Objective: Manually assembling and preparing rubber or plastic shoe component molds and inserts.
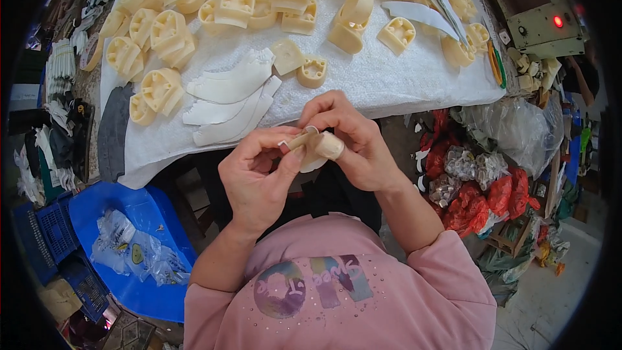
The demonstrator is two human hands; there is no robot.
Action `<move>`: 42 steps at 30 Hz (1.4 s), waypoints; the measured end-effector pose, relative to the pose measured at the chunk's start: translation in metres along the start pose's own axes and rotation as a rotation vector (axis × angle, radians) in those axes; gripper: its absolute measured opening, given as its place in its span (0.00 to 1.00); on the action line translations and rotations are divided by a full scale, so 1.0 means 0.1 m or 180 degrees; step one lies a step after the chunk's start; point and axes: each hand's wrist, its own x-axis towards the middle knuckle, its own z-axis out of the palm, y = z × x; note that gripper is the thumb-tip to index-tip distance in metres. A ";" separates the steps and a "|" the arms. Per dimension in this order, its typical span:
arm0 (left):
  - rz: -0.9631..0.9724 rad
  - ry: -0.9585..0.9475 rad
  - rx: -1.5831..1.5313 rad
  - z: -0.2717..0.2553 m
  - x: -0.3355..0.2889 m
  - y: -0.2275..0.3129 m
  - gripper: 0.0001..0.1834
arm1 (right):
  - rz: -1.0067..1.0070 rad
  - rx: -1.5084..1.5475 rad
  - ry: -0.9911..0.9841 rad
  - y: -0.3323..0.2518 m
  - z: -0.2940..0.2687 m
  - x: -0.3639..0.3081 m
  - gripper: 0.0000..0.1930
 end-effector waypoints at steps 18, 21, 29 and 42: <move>0.0536 -0.0098 0.1352 -0.03 0.05 0.07 0.08 | -0.0078 0.0946 0.0461 0.03 -0.03 0.01 0.10; 0.1257 -0.0259 0.1655 -0.10 0.10 0.02 0.06 | 0.0918 0.1327 0.0207 -0.07 -0.14 0.00 0.20; 0.0999 -0.0518 0.0916 -0.13 0.05 -0.05 0.27 | -0.0483 -0.0253 0.0085 -0.06 -0.22 0.00 0.29; -0.0577 -0.0599 -0.0425 0.07 -0.06 -0.11 0.34 | -0.0208 -0.0114 0.0285 0.11 0.06 -0.07 0.13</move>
